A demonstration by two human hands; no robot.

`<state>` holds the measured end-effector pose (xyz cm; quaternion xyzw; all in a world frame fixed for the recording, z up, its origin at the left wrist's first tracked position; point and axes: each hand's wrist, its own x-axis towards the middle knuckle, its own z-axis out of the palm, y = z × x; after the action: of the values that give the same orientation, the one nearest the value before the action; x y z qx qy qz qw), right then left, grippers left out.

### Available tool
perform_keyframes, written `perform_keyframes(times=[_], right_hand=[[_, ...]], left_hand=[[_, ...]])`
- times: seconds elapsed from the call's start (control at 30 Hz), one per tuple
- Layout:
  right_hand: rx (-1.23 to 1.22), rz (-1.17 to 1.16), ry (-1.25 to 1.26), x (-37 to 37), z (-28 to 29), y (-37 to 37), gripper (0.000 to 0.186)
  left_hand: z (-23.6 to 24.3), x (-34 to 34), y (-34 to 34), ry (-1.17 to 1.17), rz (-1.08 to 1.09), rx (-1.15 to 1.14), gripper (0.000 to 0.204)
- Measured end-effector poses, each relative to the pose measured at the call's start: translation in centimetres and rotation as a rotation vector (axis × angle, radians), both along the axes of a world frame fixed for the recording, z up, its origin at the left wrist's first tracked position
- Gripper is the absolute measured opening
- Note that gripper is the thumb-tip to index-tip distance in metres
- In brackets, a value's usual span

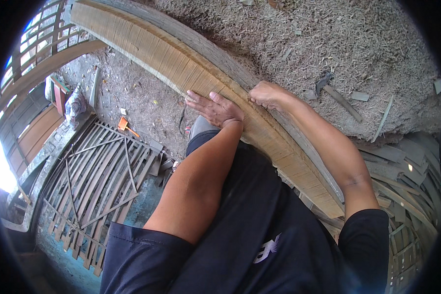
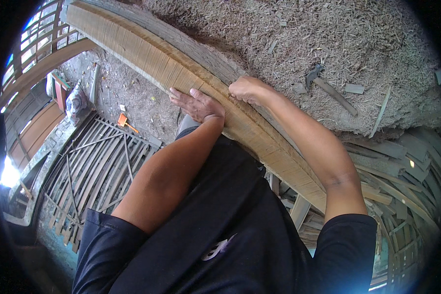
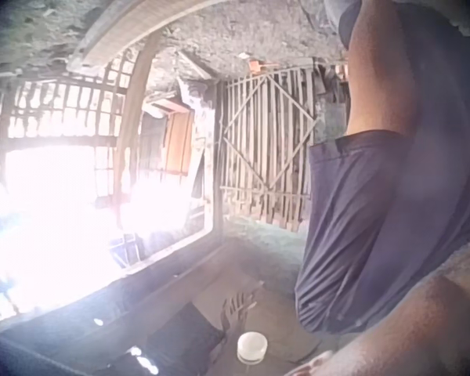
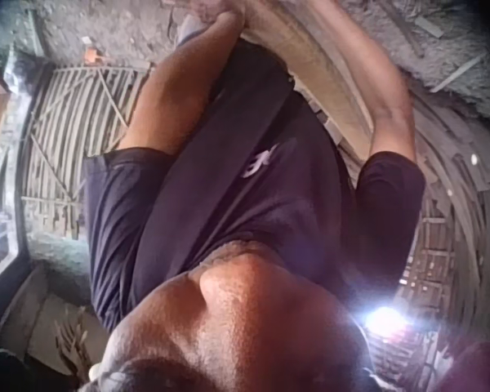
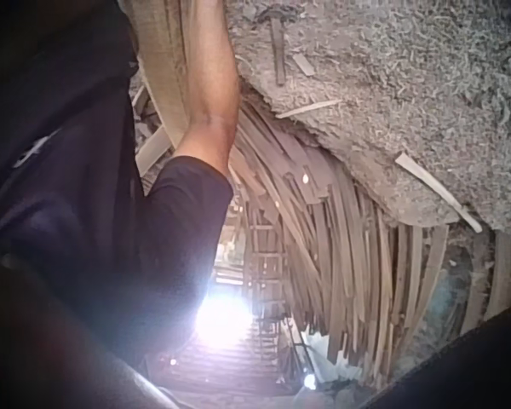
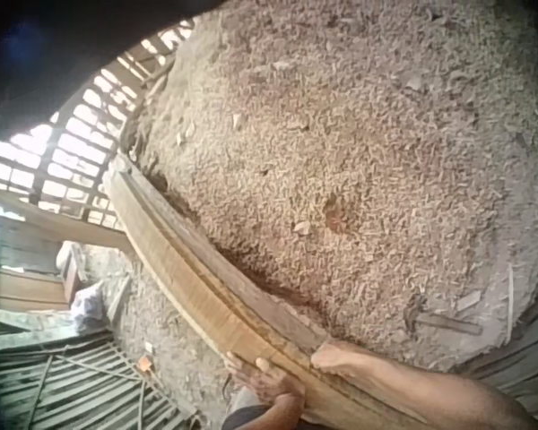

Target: The person is marking a curved wooden piece with a pencil and then hammering a small wooden wedge into it.

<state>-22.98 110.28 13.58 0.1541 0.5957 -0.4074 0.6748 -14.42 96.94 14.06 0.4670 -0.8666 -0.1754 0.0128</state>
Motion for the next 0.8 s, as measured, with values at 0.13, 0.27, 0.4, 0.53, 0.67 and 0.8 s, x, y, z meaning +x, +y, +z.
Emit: perform_keyframes(times=[0.13, 0.27, 0.4, 0.53, 0.67, 0.8], right_hand=[[0.001, 0.091, 0.069, -0.7, 0.5, 0.8, 0.019], [0.01, -0.044, -0.038, -0.4, 0.4, 0.8, 0.019], [-0.108, 0.154, 0.384, 0.9, 0.0, 1.3, 0.027], [-0.235, 0.224, 0.627, 1.5, 0.4, 2.8, 0.039], [-0.257, 0.271, 0.724, 1.5, 1.1, 3.7, 0.038], [-0.263, 0.256, 0.9, 1.8, 0.8, 3.3, 0.027]], left_hand=[[0.2, 0.1, 0.3, -0.018, 0.046, 0.019, 0.071], [0.2, 0.3, 0.6, -0.025, 0.03, 0.0, 0.071], [0.0, 0.5, 0.6, -0.014, 0.013, -0.018, 0.071], [0.0, 0.4, 0.7, -0.023, 0.011, -0.027, 0.071], [0.3, 0.5, 0.8, -0.018, 0.012, -0.004, 0.07], [0.3, 0.5, 0.7, 0.009, -0.004, 0.018, 0.068]])
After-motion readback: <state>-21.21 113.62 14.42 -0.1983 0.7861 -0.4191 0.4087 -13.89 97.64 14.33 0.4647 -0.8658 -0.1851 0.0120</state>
